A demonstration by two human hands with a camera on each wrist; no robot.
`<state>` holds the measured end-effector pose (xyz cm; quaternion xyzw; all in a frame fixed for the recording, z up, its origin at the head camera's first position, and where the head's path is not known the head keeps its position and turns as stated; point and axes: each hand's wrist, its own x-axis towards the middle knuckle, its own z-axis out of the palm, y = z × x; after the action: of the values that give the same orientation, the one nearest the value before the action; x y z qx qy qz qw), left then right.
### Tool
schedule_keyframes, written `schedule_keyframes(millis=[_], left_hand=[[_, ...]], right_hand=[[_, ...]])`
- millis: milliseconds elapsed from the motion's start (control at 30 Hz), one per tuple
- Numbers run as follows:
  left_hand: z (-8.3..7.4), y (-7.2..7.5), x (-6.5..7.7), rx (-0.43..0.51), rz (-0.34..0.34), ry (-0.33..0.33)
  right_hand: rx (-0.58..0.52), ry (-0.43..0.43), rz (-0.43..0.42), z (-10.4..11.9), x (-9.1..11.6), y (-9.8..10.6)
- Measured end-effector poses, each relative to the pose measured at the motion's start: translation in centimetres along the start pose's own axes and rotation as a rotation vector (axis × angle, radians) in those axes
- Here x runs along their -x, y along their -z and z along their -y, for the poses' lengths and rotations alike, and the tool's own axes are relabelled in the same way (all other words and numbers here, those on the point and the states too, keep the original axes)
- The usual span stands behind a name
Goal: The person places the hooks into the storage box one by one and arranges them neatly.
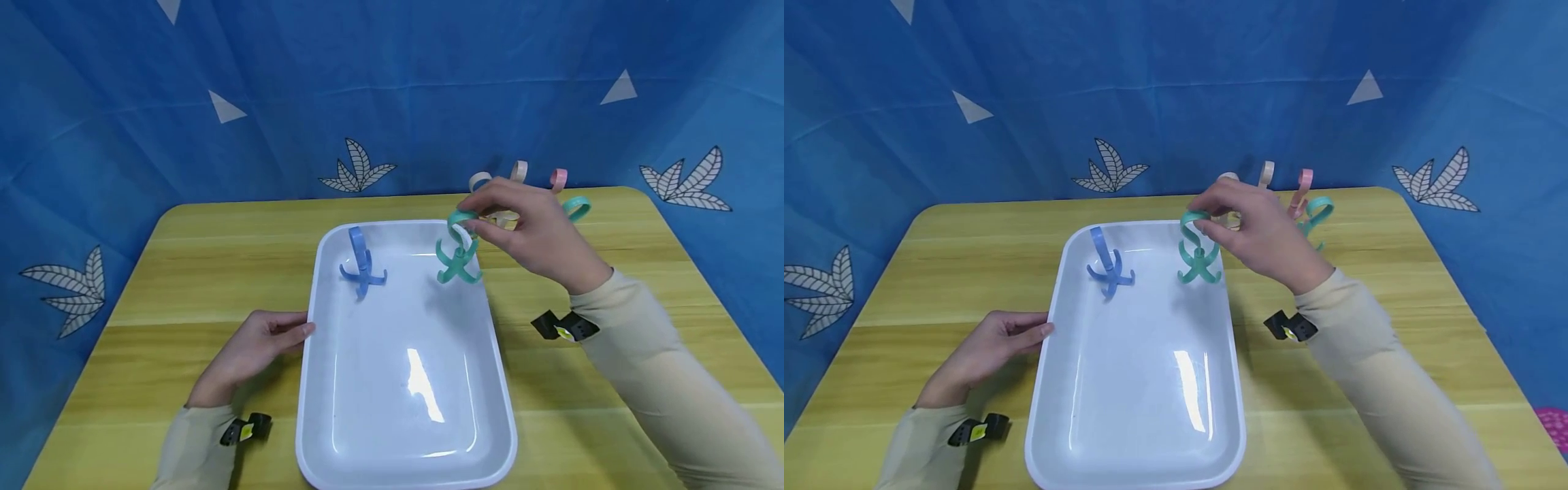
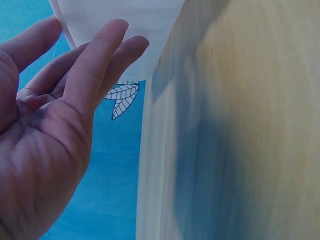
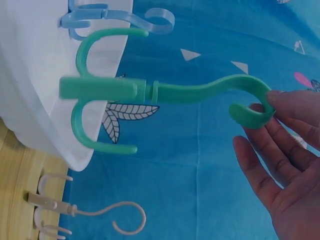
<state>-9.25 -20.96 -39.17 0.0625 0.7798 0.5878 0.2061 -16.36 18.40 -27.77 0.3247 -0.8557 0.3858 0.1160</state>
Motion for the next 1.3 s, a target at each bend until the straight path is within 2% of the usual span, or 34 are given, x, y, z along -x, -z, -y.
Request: schedule_keyframes(millis=[233,600,800,1033,1300], left_hand=[[0.2,0.1,0.1,0.006,0.011,-0.012],[0.2,0.1,0.0,0.021,0.024,-0.005],[0.2,0.1,0.0,-0.004,0.016,-0.009],[0.0,0.0,0.0,-0.028,0.020,-0.008],[0.3,0.1,0.0,-0.038,0.014,-0.025]], right_hand=[[0.028,0.036,0.033,0.0,-0.6,-0.9],[0.006,0.009,0.102,-0.9,-1.5,-2.5],[0.002,0.006,0.116,-1.4,-1.7,-3.3],[-0.032,-0.073,0.146,-1.6,-2.2,-3.7],[-0.020,-0.089,0.162,-2.1,-2.5,-4.8]])
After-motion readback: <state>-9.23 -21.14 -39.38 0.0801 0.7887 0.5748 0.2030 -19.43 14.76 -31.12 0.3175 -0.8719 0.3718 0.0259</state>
